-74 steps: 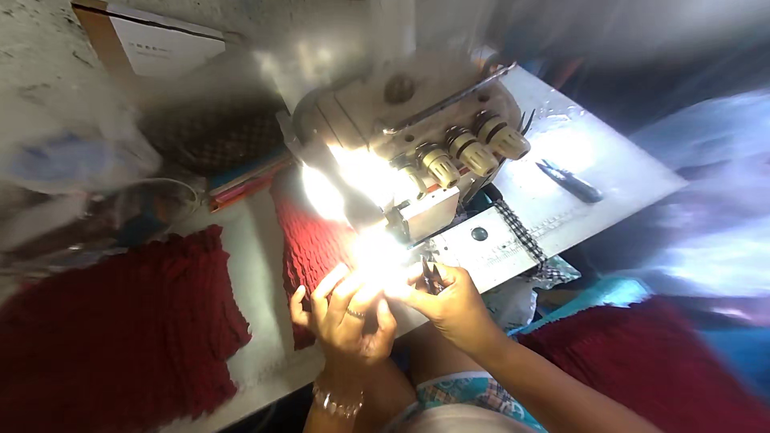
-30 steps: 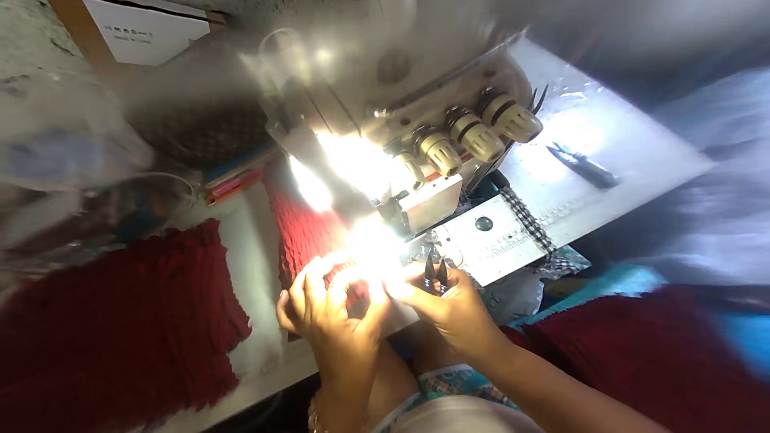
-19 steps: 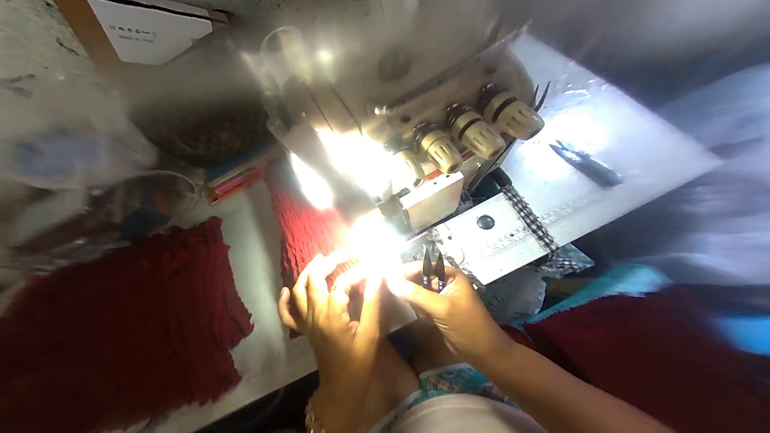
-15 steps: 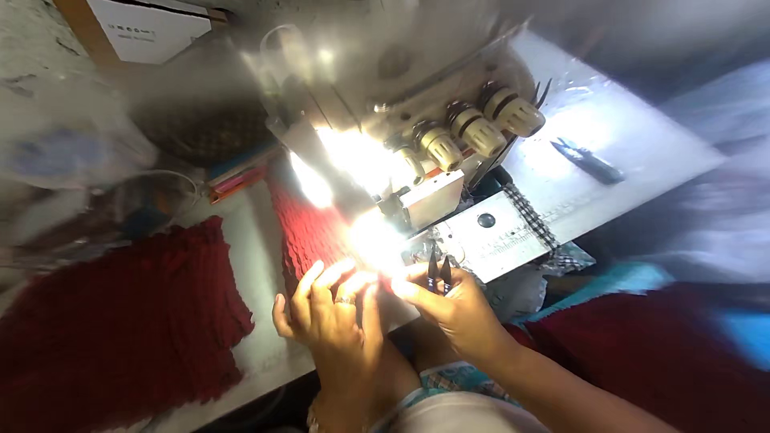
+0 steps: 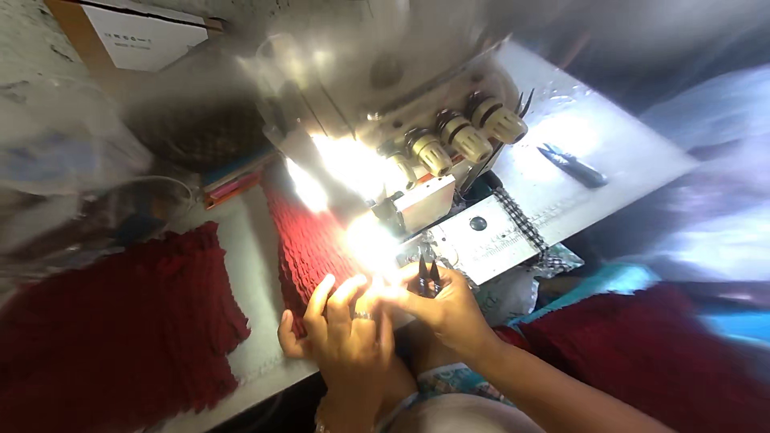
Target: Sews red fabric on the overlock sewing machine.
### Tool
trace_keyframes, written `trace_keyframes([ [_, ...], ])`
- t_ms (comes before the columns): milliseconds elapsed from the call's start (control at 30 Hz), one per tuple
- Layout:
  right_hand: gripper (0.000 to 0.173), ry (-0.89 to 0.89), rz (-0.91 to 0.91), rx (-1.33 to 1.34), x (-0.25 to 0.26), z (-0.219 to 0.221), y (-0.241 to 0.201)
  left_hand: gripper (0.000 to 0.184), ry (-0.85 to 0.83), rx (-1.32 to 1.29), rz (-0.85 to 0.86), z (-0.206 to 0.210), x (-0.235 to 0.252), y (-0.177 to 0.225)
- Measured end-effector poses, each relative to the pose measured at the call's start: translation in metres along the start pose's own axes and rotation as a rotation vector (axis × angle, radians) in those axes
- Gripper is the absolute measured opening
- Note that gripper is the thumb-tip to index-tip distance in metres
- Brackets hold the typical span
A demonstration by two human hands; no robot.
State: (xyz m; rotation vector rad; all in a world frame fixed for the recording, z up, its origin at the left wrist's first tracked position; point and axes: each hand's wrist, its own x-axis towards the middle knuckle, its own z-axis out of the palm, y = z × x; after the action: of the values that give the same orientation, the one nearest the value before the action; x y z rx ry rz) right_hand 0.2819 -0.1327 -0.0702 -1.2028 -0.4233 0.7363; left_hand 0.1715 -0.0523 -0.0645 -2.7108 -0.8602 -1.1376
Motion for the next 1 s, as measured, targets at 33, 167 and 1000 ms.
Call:
trace_keyframes([
  [33, 0.01, 0.008, -0.001, -0.012, 0.002, 0.001, 0.001, 0.015, -0.005, -0.008, 0.001, 0.0, -0.001, -0.001],
  [167, 0.01, 0.018, 0.076, -0.009, 0.009, 0.002, 0.002, 0.019, -0.063, -0.129, -0.041, -0.001, -0.001, -0.009],
  [1000, 0.004, 0.03, -0.022, -0.148, 0.018, -0.003, 0.0, 0.039, -0.458, -0.194, 0.295, 0.0, 0.061, -0.067],
])
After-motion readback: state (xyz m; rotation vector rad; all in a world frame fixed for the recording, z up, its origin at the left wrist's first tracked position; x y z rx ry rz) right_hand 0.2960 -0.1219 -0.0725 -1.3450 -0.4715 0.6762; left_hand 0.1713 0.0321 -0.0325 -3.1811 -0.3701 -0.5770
